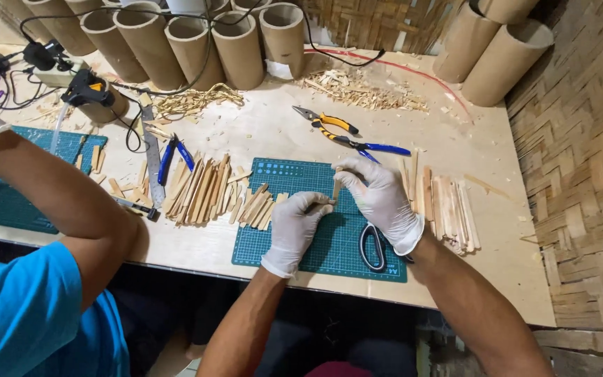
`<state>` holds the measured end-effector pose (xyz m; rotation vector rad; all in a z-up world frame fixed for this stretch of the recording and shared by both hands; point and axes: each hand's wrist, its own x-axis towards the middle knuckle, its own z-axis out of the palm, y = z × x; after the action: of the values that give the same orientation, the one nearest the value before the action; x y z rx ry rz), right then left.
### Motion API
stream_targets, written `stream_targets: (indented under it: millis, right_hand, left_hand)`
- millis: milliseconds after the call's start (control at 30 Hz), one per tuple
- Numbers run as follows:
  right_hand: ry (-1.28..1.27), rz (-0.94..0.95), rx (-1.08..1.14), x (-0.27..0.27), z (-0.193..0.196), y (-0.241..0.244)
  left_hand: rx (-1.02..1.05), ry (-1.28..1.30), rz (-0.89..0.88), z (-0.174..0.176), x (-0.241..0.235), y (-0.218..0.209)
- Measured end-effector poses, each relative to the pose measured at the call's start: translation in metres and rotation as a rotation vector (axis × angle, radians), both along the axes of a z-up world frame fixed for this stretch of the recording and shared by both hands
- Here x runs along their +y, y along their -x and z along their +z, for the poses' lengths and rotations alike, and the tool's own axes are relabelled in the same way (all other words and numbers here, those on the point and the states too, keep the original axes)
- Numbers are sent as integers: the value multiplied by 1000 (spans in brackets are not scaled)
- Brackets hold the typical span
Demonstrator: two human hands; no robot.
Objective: The person repeatedly picks up thin wooden sticks and cuts them into shorter pieces using scissors. The cut pieces are placed on a green cutting mat on the table. The person also occasionally picks up and repositions sticks from a pile on the right side of the table.
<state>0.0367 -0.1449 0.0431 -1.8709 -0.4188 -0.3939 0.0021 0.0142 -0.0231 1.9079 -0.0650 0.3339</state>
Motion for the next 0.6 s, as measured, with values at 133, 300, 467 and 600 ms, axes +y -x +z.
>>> stream_targets:
  millis: [133, 300, 467, 600]
  right_hand:
    - [-7, -11, 2, 6, -10, 1]
    - [-29, 21, 10, 8, -11, 5]
    - [-32, 33, -16, 8, -8, 5]
    - [-56, 56, -51, 8, -7, 5]
  left_hand:
    - [35, -30, 4, 16, 2, 2]
    - [92, -42, 57, 10, 0, 1]
    - [19, -40, 33, 20, -3, 4]
    - [6, -32, 14, 11, -4, 2]
